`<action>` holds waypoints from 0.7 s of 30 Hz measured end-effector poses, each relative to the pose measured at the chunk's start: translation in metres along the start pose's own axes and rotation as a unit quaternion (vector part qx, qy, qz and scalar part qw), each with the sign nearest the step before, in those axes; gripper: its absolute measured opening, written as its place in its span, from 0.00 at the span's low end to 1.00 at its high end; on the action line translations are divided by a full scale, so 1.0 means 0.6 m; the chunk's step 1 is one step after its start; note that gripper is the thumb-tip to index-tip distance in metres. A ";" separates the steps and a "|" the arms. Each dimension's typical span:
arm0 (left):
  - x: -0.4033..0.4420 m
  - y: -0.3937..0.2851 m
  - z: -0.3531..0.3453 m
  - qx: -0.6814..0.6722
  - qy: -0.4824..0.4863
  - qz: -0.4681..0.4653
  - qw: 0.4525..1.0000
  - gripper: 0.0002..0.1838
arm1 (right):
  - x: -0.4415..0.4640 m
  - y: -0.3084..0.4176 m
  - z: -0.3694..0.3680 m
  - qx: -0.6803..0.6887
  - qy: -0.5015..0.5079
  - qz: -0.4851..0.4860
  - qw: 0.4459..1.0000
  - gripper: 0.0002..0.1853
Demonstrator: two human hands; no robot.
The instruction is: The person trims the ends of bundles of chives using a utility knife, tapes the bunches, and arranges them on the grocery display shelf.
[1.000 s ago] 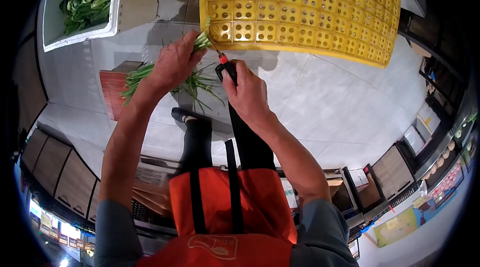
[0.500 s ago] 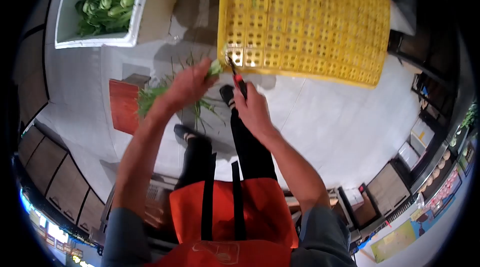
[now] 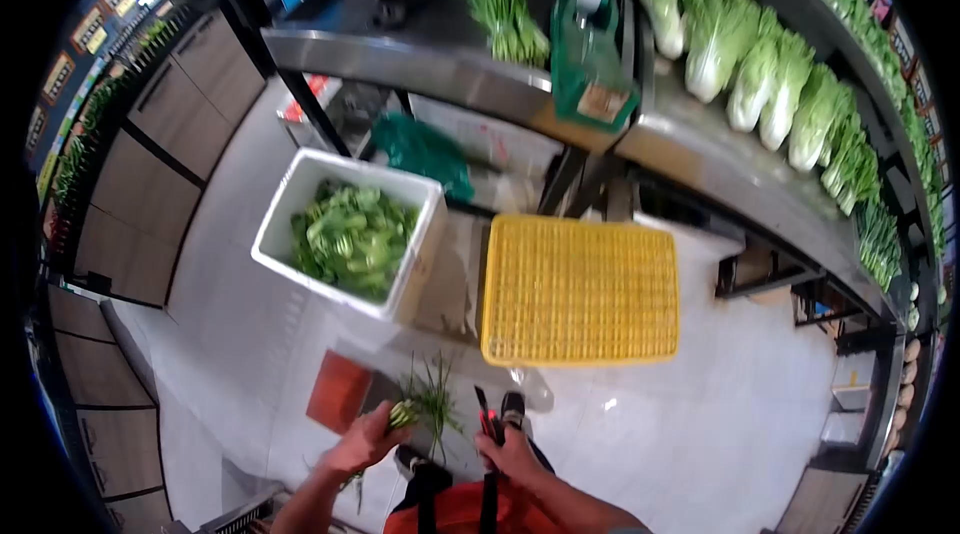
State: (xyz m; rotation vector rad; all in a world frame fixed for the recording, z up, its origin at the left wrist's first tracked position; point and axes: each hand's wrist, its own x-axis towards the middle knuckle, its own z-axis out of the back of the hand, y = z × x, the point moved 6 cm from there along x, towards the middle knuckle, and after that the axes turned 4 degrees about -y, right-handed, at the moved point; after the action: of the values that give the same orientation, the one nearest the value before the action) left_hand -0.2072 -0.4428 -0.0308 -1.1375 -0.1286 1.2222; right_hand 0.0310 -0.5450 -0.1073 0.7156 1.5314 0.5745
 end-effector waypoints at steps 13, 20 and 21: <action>0.114 -0.393 0.286 0.244 -0.231 -0.137 0.932 0.26 | -0.015 0.136 0.256 -0.119 -0.061 0.073 0.988 0.11; 0.409 -0.549 0.474 0.301 -0.261 -0.293 0.869 0.22 | 0.059 0.232 0.265 -0.099 -0.111 0.002 0.989 0.12; 0.424 -0.553 0.486 0.320 -0.266 -0.294 0.860 0.21 | 0.060 0.230 0.264 -0.100 -0.108 0.004 0.989 0.12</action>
State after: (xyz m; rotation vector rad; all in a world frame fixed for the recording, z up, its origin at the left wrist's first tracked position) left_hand -0.0639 -0.0320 0.2353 -0.1217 -0.4209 0.8801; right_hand 0.2019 -0.4340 -0.0453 0.6080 1.2506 0.6258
